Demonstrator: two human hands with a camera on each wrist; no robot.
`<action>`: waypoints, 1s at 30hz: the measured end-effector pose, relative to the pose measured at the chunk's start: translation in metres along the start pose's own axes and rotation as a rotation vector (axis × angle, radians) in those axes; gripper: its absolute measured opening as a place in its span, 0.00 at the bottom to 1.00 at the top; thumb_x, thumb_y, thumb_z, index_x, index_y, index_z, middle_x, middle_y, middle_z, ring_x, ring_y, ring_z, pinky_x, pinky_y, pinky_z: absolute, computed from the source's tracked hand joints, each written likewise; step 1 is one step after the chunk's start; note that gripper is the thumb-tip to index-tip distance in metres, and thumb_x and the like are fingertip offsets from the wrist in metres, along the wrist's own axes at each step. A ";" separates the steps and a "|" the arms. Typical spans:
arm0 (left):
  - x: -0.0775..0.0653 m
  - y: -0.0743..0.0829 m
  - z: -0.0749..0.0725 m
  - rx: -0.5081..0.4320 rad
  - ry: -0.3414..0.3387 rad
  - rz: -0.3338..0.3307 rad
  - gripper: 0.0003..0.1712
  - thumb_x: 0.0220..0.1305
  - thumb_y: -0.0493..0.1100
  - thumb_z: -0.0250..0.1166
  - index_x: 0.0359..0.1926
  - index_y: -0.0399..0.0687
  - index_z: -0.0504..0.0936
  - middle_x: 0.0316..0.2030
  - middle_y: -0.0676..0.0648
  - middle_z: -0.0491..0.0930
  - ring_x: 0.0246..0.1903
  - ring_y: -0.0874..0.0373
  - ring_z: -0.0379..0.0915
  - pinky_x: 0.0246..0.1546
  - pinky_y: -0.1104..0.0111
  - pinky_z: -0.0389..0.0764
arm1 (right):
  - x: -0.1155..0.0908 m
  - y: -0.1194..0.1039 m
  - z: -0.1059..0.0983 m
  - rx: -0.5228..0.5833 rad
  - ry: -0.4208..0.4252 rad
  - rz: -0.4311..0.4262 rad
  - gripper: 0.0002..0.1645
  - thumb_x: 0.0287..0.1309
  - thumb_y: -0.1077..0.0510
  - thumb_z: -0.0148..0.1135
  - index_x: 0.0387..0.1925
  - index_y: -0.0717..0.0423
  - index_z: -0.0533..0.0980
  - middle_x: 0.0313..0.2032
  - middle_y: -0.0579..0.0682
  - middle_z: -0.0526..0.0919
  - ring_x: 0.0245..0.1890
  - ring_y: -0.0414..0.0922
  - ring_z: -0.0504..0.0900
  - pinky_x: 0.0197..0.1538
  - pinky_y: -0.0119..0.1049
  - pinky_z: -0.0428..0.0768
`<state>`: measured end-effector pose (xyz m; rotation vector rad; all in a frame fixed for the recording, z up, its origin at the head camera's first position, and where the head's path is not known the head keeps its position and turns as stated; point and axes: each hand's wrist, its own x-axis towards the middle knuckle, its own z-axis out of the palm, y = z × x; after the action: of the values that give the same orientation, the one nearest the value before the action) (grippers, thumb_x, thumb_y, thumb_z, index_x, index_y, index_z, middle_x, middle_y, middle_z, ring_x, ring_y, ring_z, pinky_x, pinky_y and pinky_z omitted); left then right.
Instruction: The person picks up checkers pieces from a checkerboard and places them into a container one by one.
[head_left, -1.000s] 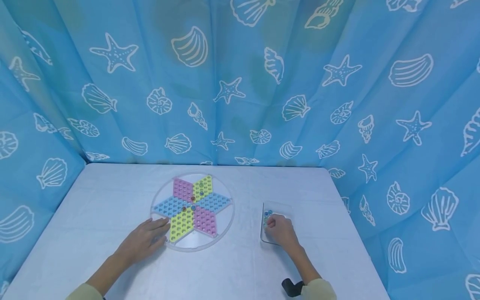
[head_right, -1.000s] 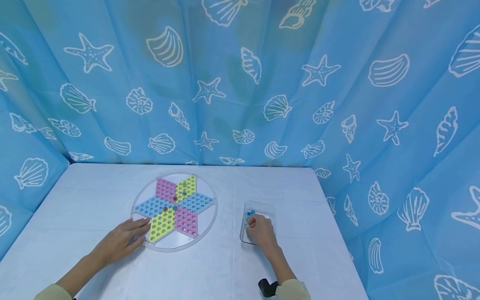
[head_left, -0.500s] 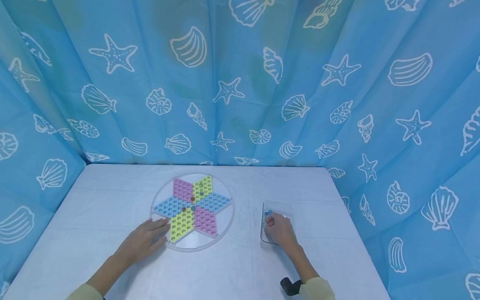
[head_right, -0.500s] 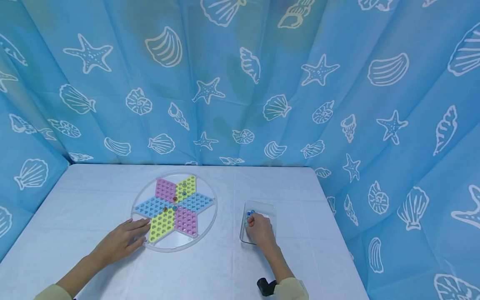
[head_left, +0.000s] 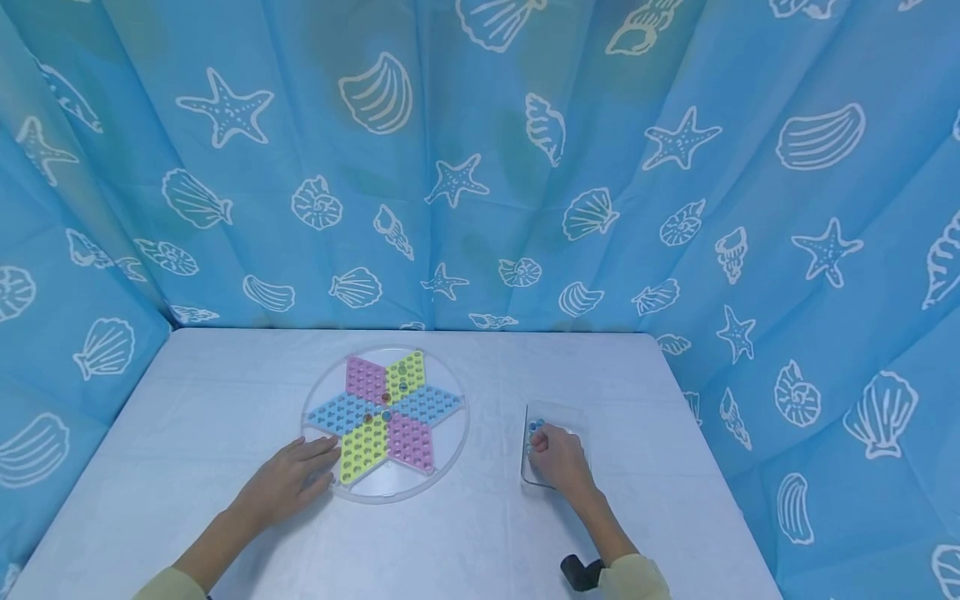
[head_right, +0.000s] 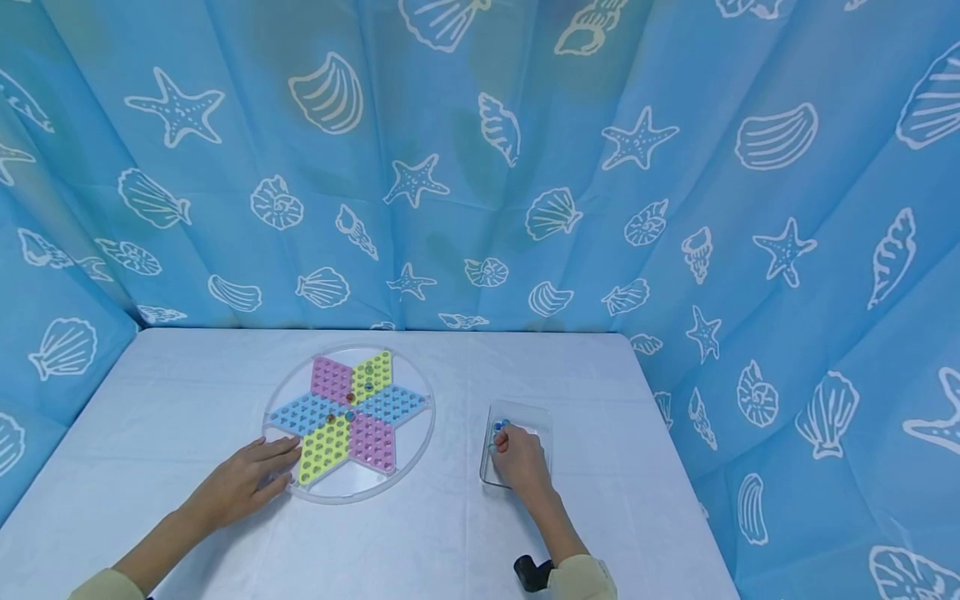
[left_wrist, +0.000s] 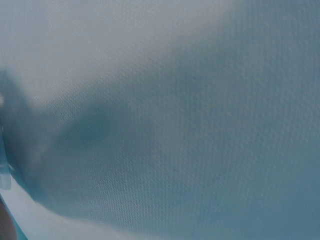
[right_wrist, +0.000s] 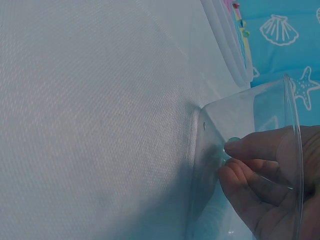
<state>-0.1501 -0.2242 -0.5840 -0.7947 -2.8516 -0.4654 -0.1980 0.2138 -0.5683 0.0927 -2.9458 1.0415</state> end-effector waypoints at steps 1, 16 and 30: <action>0.000 0.000 0.000 0.000 0.002 0.001 0.22 0.68 0.46 0.64 0.57 0.40 0.82 0.61 0.42 0.77 0.60 0.45 0.73 0.65 0.44 0.67 | 0.000 0.000 0.000 0.001 0.001 -0.002 0.06 0.48 0.70 0.67 0.32 0.62 0.80 0.26 0.47 0.82 0.28 0.45 0.82 0.32 0.39 0.84; 0.001 0.001 -0.002 -0.002 -0.010 -0.008 0.22 0.67 0.46 0.65 0.57 0.39 0.82 0.61 0.42 0.78 0.60 0.45 0.74 0.65 0.44 0.67 | 0.000 -0.001 -0.002 -0.009 0.012 -0.005 0.07 0.48 0.70 0.67 0.32 0.61 0.80 0.26 0.48 0.82 0.29 0.45 0.82 0.34 0.40 0.84; 0.001 0.002 -0.003 -0.014 -0.020 -0.023 0.21 0.68 0.46 0.64 0.57 0.40 0.82 0.61 0.42 0.77 0.61 0.44 0.73 0.66 0.44 0.66 | -0.005 -0.016 -0.018 -0.037 0.066 -0.020 0.07 0.51 0.70 0.67 0.33 0.61 0.81 0.26 0.47 0.82 0.28 0.43 0.82 0.33 0.37 0.84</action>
<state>-0.1494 -0.2228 -0.5806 -0.7738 -2.8822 -0.4830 -0.1926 0.2131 -0.5446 0.0846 -2.8972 0.9683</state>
